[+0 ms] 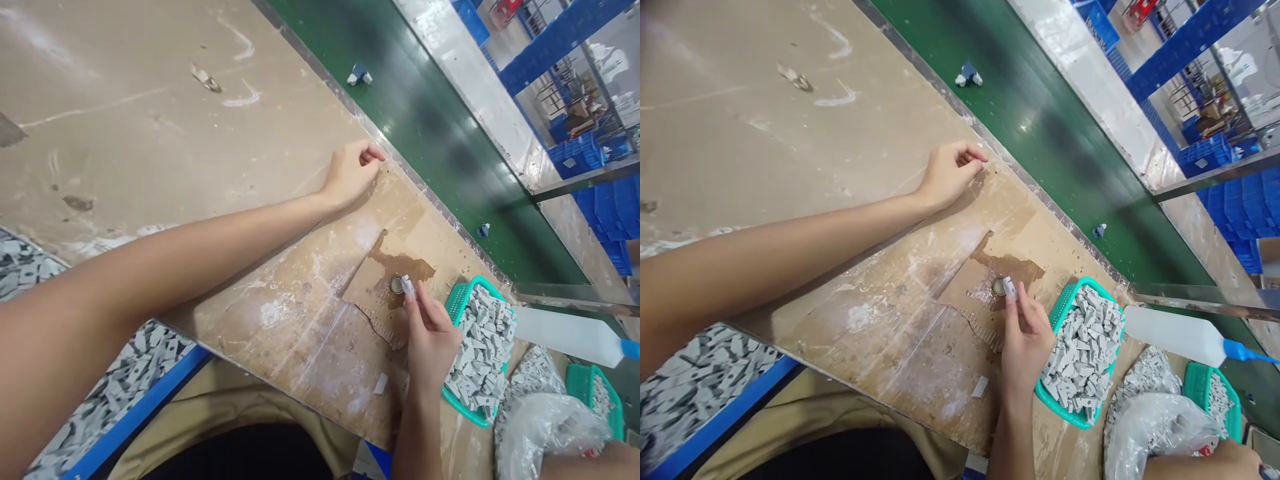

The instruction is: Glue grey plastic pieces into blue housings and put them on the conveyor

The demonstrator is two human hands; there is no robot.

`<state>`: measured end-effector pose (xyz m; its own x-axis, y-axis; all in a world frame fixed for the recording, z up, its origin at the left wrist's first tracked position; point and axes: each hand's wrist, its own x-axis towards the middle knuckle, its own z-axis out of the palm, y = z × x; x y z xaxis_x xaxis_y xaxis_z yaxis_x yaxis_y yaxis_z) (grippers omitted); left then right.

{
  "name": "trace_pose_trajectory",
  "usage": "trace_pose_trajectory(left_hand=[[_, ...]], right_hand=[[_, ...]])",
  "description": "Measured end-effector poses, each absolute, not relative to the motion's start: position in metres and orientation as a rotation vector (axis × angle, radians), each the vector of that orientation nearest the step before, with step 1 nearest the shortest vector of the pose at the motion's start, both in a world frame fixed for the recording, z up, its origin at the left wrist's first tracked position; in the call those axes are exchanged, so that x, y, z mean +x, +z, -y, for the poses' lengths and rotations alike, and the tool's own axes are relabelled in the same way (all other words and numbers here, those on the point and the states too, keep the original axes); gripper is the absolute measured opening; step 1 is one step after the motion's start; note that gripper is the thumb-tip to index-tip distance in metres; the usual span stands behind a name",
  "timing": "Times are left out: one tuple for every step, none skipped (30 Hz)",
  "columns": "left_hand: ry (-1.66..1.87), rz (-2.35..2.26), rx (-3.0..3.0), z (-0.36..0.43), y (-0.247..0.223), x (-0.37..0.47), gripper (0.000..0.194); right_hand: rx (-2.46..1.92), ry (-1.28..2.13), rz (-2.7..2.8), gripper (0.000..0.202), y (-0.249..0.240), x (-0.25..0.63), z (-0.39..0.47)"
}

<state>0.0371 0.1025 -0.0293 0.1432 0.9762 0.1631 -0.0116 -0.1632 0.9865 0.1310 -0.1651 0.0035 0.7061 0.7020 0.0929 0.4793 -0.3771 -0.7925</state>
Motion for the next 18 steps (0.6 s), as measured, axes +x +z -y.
trace_pose_trajectory(left_hand=[[1.214, -1.015, 1.386, -0.1024, -0.0289, 0.0371, 0.018], [1.211, -1.011, 1.373, -0.1021, -0.0284, 0.0372, 0.018], [1.209, -1.007, 1.356, -0.1018, -0.0281, 0.0373, 0.018], [1.209, -1.002, 1.34, -0.1015, -0.0279, 0.0374, 0.017], [1.209, -0.999, 1.328, -0.1012, -0.0278, 0.0375, 0.016], [1.209, -1.001, 1.323, -0.1009, -0.0278, 0.0375, 0.015], [1.208, -1.006, 1.325, -0.1007, -0.0279, 0.0376, 0.014], [1.205, -1.011, 1.332, -0.1006, -0.0281, 0.0375, 0.013], [1.203, -1.017, 1.342, -0.1006, -0.0283, 0.0375, 0.012], [1.199, -1.021, 1.352, -0.1007, -0.0286, 0.0375, 0.012], [1.197, -1.026, 1.363, -0.1008, -0.0289, 0.0375, 0.012], [1.199, -1.029, 1.375, -0.1011, -0.0291, 0.0375, 0.012], [1.204, -1.033, 1.386, -0.1014, -0.0292, 0.0376, 0.013], [1.21, -1.041, 1.396, -0.1016, -0.0292, 0.0378, 0.015], [1.214, -1.049, 1.403, -0.1018, -0.0291, 0.038, 0.016], [1.216, -1.058, 1.409, -0.1019, -0.0289, 0.0382, 0.017], [1.218, -1.062, 1.415, -0.1019, -0.0287, 0.0383, 0.018], [1.219, -1.062, 1.422, -0.1018, -0.0286, 0.0384, 0.019]], right_hand=[[-2.067, 0.261, 0.983, 0.033, 0.0037, 0.1307, 0.1658], [-2.076, 0.206, 1.049, 0.028, 0.0038, 0.1305, 0.1664], [-2.075, 0.162, 1.092, 0.025, 0.0039, 0.1302, 0.1668], [-2.066, 0.129, 1.119, 0.023, 0.0039, 0.1299, 0.1669], [-2.055, 0.104, 1.138, 0.022, 0.0037, 0.1296, 0.1669], [-2.045, 0.088, 1.157, 0.021, 0.0034, 0.1294, 0.1667], [-2.035, 0.079, 1.176, 0.019, 0.0031, 0.1292, 0.1663], [-2.022, 0.071, 1.195, 0.019, 0.0028, 0.1291, 0.166], [-2.01, 0.064, 1.212, 0.018, 0.0026, 0.1291, 0.1657], [-1.998, 0.057, 1.228, 0.018, 0.0024, 0.1291, 0.1655], [-1.989, 0.054, 1.242, 0.019, 0.0023, 0.1292, 0.1654], [-1.981, 0.052, 1.256, 0.019, 0.0023, 0.1293, 0.1653], [-1.977, 0.05, 1.267, 0.019, 0.0022, 0.1294, 0.1654], [-1.975, 0.05, 1.276, 0.019, 0.0021, 0.1295, 0.1655], [-1.975, 0.05, 1.283, 0.019, 0.002, 0.1296, 0.1655], [-1.974, 0.047, 1.288, 0.019, 0.0018, 0.1297, 0.1656], [-1.974, 0.045, 1.29, 0.019, 0.0015, 0.1298, 0.1656], [-1.975, 0.041, 1.291, 0.019, 0.0013, 0.1299, 0.1656]])
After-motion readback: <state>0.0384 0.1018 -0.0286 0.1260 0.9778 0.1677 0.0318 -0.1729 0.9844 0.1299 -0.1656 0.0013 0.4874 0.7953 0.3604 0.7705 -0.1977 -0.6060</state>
